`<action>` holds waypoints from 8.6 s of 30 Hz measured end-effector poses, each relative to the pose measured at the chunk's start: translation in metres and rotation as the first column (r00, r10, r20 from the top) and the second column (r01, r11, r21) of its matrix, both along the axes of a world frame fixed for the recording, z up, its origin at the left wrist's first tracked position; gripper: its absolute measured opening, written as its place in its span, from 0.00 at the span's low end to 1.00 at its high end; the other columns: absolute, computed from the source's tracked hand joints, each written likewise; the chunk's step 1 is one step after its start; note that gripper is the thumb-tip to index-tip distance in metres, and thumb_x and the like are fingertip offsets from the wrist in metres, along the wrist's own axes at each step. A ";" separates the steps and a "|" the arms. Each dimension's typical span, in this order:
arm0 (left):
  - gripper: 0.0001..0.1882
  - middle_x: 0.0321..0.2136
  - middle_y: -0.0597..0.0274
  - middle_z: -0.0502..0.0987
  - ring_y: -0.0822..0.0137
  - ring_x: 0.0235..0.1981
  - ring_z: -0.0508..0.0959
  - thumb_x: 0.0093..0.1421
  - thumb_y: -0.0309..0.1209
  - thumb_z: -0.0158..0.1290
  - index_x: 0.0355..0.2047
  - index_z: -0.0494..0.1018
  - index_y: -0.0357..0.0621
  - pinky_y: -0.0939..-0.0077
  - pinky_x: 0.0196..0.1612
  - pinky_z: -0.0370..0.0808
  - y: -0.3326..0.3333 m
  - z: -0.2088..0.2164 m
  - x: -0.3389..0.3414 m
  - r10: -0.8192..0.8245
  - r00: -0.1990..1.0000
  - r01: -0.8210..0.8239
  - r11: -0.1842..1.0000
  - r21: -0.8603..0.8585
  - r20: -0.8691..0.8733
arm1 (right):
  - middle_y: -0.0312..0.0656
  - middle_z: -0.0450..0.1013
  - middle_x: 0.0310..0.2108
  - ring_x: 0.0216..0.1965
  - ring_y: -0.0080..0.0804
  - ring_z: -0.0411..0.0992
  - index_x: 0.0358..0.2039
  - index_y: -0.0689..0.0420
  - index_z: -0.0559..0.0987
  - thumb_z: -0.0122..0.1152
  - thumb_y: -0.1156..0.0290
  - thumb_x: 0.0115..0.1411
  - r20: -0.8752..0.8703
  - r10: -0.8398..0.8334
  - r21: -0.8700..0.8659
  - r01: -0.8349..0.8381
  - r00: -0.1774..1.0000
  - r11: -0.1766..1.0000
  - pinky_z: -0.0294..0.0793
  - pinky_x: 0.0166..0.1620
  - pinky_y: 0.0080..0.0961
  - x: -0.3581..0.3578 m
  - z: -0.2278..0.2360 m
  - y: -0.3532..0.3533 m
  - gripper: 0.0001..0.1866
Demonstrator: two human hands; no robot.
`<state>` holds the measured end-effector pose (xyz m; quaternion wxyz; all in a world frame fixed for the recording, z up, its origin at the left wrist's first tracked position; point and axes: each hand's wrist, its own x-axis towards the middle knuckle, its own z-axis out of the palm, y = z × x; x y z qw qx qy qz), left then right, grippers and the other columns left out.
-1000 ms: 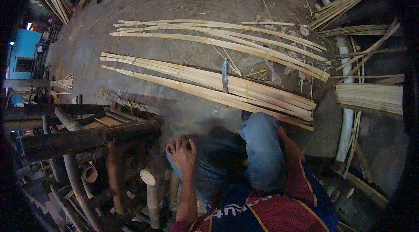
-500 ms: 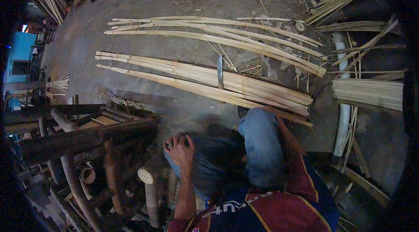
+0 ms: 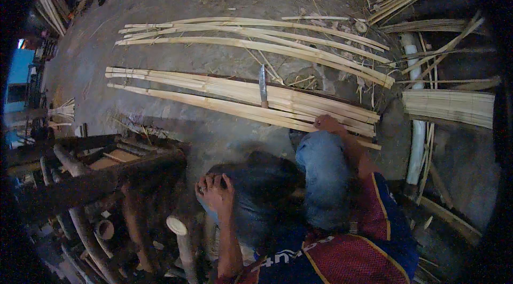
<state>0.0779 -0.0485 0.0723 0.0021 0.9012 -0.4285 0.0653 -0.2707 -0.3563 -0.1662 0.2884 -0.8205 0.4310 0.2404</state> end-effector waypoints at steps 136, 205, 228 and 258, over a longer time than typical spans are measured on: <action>0.19 0.27 0.69 0.75 0.72 0.23 0.77 0.50 0.39 0.69 0.35 0.69 0.52 0.79 0.24 0.72 -0.022 -0.017 -0.092 -0.373 -0.466 -0.730 0.674 0.111 -0.802 | 0.38 0.74 0.33 0.27 0.25 0.72 0.54 0.60 0.73 0.37 0.48 0.71 0.119 -0.704 0.939 0.151 0.700 0.309 0.73 0.28 0.23 0.004 0.322 0.216 0.29; 0.09 0.25 0.55 0.79 0.63 0.25 0.79 0.60 0.32 0.58 0.31 0.78 0.38 0.71 0.32 0.75 0.099 -0.003 -0.068 -0.054 0.753 -0.480 0.637 -0.604 -0.655 | 0.52 0.73 0.43 0.49 0.50 0.71 0.57 0.47 0.73 0.63 0.64 0.56 0.599 0.099 -0.213 0.039 0.795 0.976 0.69 0.54 0.41 0.146 0.337 0.139 0.27; 0.10 0.27 0.51 0.79 0.57 0.30 0.80 0.61 0.31 0.56 0.32 0.78 0.35 0.67 0.36 0.74 0.097 0.002 -0.063 -0.129 0.764 -0.392 0.685 -0.614 -0.632 | 0.50 0.70 0.38 0.42 0.53 0.71 0.57 0.47 0.73 0.59 0.70 0.57 0.564 0.132 -0.118 -0.079 0.815 0.990 0.73 0.43 0.46 0.134 0.298 0.231 0.25; 0.16 0.37 0.59 0.78 0.67 0.34 0.80 0.61 0.36 0.59 0.43 0.69 0.41 0.71 0.38 0.80 0.045 -0.042 -0.062 -0.145 -0.420 -0.642 0.745 0.181 -0.896 | 0.58 0.70 0.50 0.48 0.57 0.72 0.55 0.55 0.67 0.56 0.54 0.63 0.434 -0.026 0.148 -0.043 0.901 0.988 0.73 0.47 0.49 0.107 0.301 0.250 0.25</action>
